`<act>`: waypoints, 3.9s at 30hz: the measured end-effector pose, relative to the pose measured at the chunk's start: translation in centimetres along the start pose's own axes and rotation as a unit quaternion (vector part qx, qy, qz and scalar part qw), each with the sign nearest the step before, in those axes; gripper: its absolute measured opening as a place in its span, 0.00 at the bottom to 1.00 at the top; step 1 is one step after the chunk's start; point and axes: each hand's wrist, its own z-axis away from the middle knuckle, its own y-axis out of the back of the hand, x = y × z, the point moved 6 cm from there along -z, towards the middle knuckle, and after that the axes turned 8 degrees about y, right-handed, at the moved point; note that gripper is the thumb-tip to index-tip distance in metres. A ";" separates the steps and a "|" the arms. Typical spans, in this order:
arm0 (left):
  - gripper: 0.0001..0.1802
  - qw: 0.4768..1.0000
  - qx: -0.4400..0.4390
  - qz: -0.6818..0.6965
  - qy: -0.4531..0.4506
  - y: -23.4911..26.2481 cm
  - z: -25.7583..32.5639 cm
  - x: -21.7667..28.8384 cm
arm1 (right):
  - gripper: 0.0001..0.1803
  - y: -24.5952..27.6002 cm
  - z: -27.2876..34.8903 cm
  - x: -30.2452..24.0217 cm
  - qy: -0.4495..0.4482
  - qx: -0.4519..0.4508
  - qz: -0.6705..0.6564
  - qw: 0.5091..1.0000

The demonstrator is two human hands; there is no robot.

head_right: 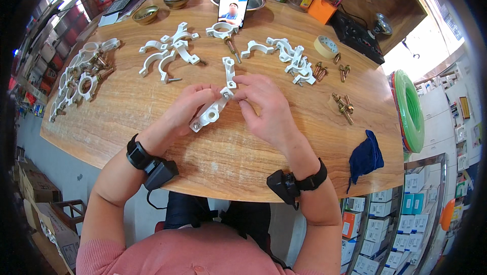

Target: The person assembles a white plastic pipe clamp by picking up a clamp half and inserting a metal bolt through the side hole. They then pick up a small metal nut and thread it onto the bolt by hand, rotating it to secure the clamp.

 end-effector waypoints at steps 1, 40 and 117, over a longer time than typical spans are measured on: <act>0.09 1.000 0.005 -0.001 0.002 0.1 0.0 0.0 | 0.15 0.2 0.0 0.1 -0.011 0.013 -0.006 1.000; 0.24 0.925 0.112 -0.251 -0.262 -0.9 0.9 1.4 | 0.08 -0.6 0.9 1.6 -0.170 0.069 -0.040 0.982; 0.23 0.901 0.145 -0.320 -0.254 -0.8 1.5 2.1 | 0.08 -2.9 2.3 4.5 -0.321 0.109 -0.305 0.890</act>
